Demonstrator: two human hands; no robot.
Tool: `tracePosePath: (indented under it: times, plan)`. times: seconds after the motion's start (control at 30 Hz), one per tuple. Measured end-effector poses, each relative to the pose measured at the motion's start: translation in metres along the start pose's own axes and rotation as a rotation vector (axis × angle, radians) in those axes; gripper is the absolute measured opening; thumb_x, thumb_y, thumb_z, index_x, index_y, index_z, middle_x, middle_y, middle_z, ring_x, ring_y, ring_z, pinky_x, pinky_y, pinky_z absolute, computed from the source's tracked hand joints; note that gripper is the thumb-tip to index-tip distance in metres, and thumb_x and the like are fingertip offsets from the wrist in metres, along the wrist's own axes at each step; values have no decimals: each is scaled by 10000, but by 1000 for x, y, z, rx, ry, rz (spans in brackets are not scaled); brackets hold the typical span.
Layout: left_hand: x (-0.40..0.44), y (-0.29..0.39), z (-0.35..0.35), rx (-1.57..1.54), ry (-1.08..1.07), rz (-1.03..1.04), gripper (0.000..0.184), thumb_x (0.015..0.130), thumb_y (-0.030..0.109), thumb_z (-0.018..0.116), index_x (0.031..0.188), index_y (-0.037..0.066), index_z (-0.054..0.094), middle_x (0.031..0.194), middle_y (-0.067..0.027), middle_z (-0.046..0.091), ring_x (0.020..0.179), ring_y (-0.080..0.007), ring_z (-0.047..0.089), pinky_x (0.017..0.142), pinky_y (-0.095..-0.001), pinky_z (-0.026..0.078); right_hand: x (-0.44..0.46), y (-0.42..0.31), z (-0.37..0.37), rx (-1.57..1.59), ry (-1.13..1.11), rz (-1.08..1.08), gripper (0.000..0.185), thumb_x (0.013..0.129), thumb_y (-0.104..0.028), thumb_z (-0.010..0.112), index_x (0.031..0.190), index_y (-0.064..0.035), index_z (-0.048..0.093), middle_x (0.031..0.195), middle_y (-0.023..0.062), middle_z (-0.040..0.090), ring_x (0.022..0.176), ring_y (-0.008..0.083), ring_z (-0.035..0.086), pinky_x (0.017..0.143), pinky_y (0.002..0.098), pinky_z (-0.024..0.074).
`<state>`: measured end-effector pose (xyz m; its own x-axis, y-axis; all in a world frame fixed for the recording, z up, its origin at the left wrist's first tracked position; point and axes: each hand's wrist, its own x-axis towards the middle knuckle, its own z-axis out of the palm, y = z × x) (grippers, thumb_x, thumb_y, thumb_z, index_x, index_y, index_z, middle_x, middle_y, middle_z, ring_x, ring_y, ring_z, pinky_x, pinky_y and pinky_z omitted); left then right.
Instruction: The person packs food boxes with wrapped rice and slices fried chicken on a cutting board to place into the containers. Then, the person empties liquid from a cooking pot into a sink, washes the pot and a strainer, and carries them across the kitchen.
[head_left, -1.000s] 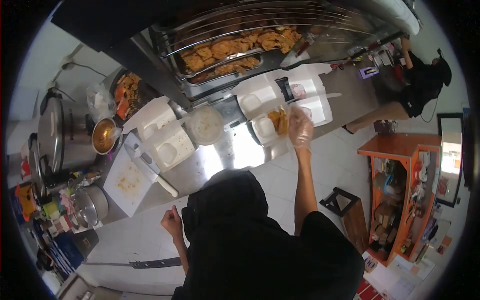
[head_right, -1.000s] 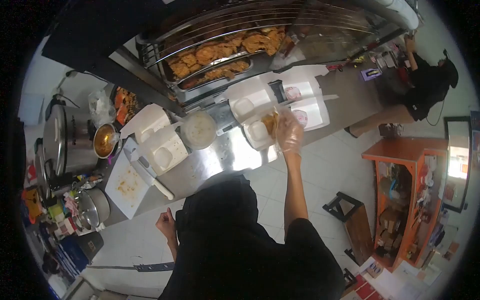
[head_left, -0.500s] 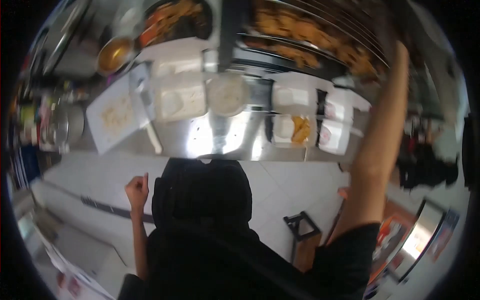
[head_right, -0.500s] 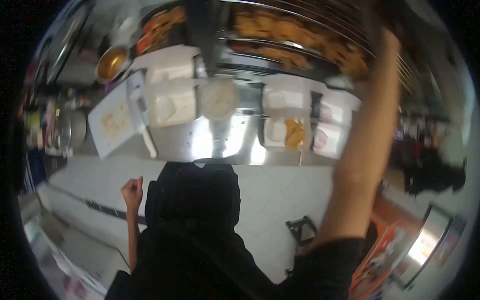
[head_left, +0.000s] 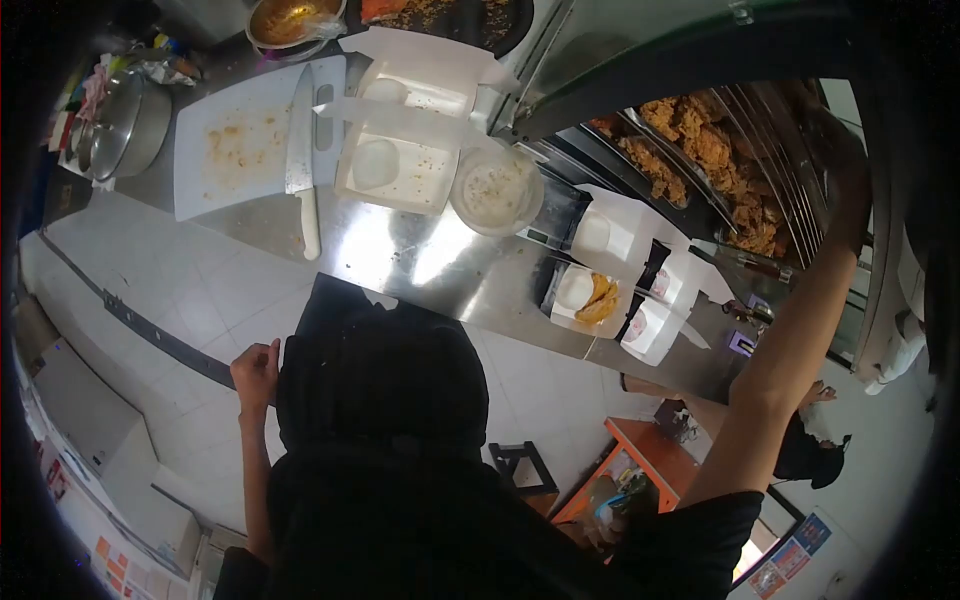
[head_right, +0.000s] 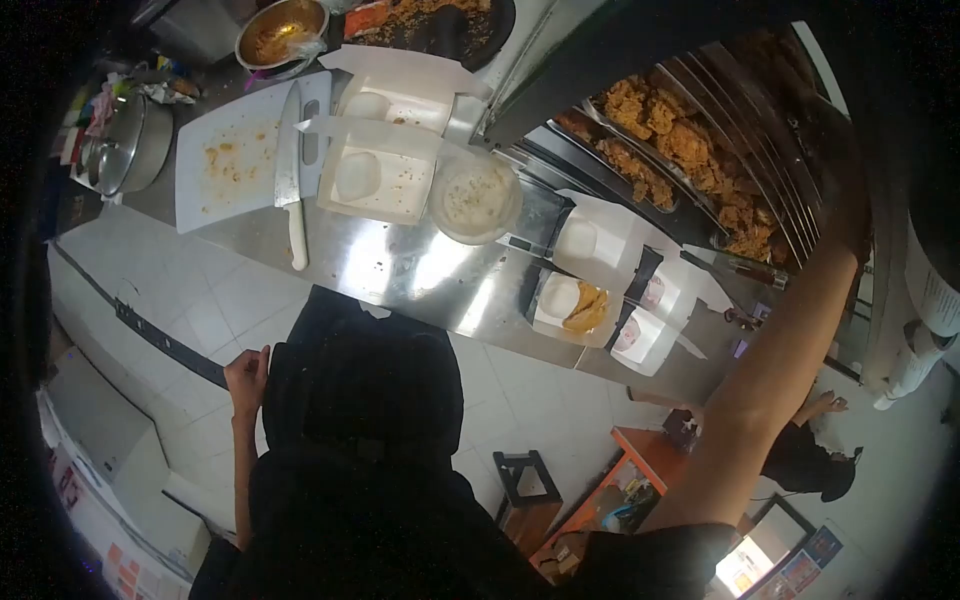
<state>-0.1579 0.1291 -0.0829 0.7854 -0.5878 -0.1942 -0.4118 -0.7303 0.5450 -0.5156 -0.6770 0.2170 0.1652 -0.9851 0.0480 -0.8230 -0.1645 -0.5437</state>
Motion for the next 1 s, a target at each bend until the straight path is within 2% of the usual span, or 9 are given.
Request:
tracePosePath:
  times: [0.27,0.43,0.53,0.73,0.8,0.87,0.93,1.0]
  plan:
    - [7,11,-2,-7,15,42,276,875,190,731,698,0,639,573,-115,618,460,-193,563,487,-305,436,-19,11,-7,132,123,-31,371,949,-248,586,1230,-5,588,1181,177,612,1098,228,602,885,319,532]
    - [16,16,1,-33,22,26,297,880,195,725,687,-8,628,572,-121,613,452,-200,546,487,-314,432,-58,13,-2,351,275,-98,370,949,-229,592,1235,5,579,1182,182,610,1110,230,598,898,320,534]
    - [24,14,5,33,-24,105,307,894,207,707,689,-10,633,567,-143,604,451,-228,557,484,-342,438,-98,6,12,561,379,-151,370,948,-218,595,1238,10,574,1182,186,609,1118,232,597,906,320,535]
    - [49,35,4,14,14,192,307,892,184,703,667,-12,630,529,-122,573,425,-192,512,457,-330,403,-206,-26,47,1250,522,-229,370,948,-195,603,1244,22,564,1182,192,607,1133,234,593,921,320,537]
    - [55,41,4,24,17,196,303,889,177,704,664,-12,629,525,-117,568,422,-184,499,455,-328,396,-248,-58,58,1385,590,-138,385,969,-127,569,1274,94,487,1242,218,564,1219,290,540,1026,395,512]
    - [58,44,3,39,17,197,300,887,169,705,661,-12,628,521,-111,563,419,-177,486,453,-325,389,-270,-46,80,1873,340,-245,413,973,-131,563,1312,77,455,1302,246,510,1270,353,489,1011,422,529]
    - [60,45,4,61,1,216,290,877,162,715,661,-11,627,527,-111,575,424,-172,503,459,-321,399,-291,-36,101,2324,-56,-164,478,958,-96,573,1378,44,394,1329,250,486,1274,383,480,984,421,551]
    - [58,38,8,33,14,228,288,874,160,718,660,-9,627,533,-114,584,427,-179,519,463,-321,407,-313,-32,125,2402,-90,-61,518,947,-107,596,1400,11,374,1322,246,491,1247,354,512,951,397,569]
